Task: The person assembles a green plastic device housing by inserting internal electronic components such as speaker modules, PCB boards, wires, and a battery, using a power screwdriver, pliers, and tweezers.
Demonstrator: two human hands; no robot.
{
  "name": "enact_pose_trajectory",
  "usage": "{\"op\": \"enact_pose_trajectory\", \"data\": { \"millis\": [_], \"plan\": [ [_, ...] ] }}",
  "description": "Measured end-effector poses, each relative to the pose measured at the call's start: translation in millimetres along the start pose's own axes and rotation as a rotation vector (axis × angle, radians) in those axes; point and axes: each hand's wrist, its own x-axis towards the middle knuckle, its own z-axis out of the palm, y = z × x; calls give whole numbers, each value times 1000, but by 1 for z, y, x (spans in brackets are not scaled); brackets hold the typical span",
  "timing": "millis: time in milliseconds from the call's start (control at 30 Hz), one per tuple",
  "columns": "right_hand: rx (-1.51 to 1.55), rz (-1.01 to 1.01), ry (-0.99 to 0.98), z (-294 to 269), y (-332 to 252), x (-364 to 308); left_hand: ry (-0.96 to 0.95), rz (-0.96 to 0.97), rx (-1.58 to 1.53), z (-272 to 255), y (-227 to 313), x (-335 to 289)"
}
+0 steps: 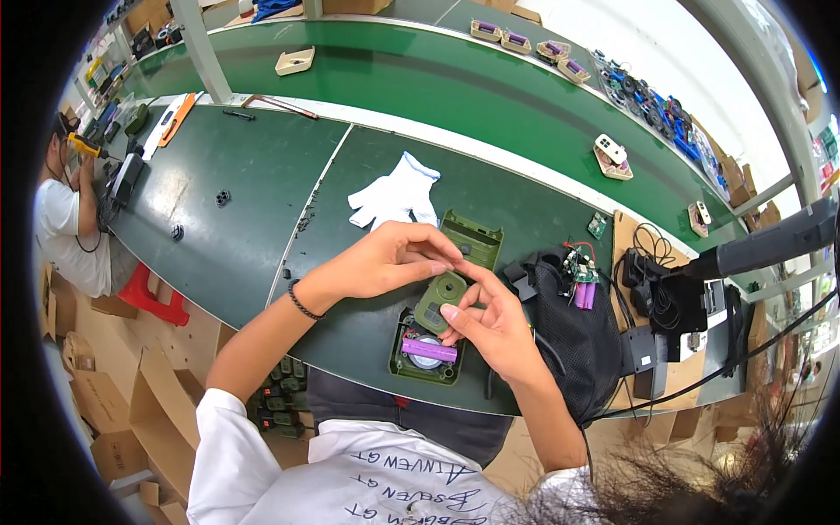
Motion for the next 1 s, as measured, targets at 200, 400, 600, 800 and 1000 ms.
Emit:
{"op": "enact_pose_trajectory", "data": {
  "millis": [200, 400, 600, 800, 1000],
  "plan": [
    [115, -11, 193, 2, 11, -3, 151, -8, 250, 7, -3, -9],
    [151, 36, 229, 5, 9, -4, -6, 99, 360, 7, 15, -21],
    [320, 102, 247, -4, 9, -3, -94, 344, 452, 5, 9, -23],
    [348, 123, 228, -5, 10, -3, 12, 404, 598, 11, -1, -23],
    [294, 114, 185, -12, 10, -4, 44, 300, 550, 16, 7, -22]
  ]
}}
